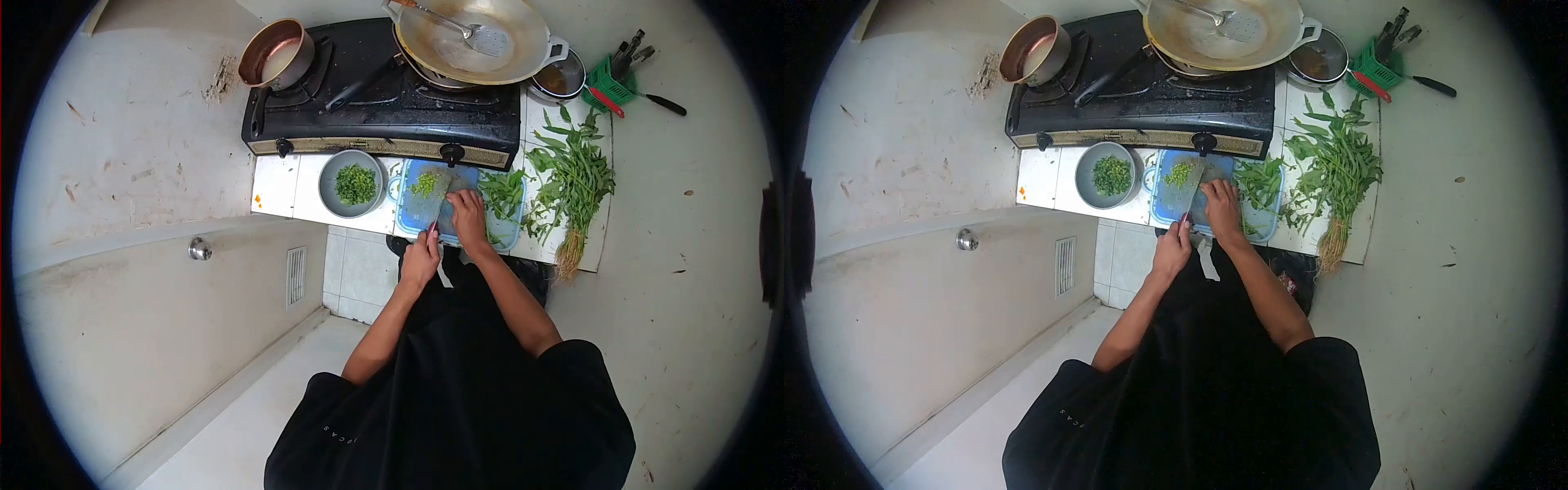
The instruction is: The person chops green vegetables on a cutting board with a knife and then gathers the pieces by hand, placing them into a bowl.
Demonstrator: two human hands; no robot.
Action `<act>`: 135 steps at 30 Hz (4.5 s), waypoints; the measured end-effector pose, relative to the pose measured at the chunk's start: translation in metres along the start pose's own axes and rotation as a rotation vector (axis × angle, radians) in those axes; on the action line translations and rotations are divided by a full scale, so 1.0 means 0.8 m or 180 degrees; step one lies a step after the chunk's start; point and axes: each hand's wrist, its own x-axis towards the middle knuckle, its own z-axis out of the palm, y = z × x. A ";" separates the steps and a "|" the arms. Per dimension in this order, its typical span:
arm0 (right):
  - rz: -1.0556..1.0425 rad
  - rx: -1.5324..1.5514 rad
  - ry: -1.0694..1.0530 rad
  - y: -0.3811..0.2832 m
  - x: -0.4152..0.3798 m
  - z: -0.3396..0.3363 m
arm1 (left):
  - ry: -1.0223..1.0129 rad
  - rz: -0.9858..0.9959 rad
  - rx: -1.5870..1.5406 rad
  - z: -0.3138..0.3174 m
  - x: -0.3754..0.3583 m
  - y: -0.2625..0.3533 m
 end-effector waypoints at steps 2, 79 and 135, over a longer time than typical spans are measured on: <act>0.0012 -0.0013 -0.0048 0.001 0.000 0.000 | -0.0028 -0.0016 0.0051 0.003 0.003 -0.002; 0.0009 0.0110 -0.0039 0.006 -0.018 -0.013 | 0.0211 0.0303 0.0075 0.019 0.021 0.012; -0.0113 0.0167 -0.0081 0.007 0.001 -0.017 | 0.0091 0.0117 -0.0114 0.004 -0.008 -0.017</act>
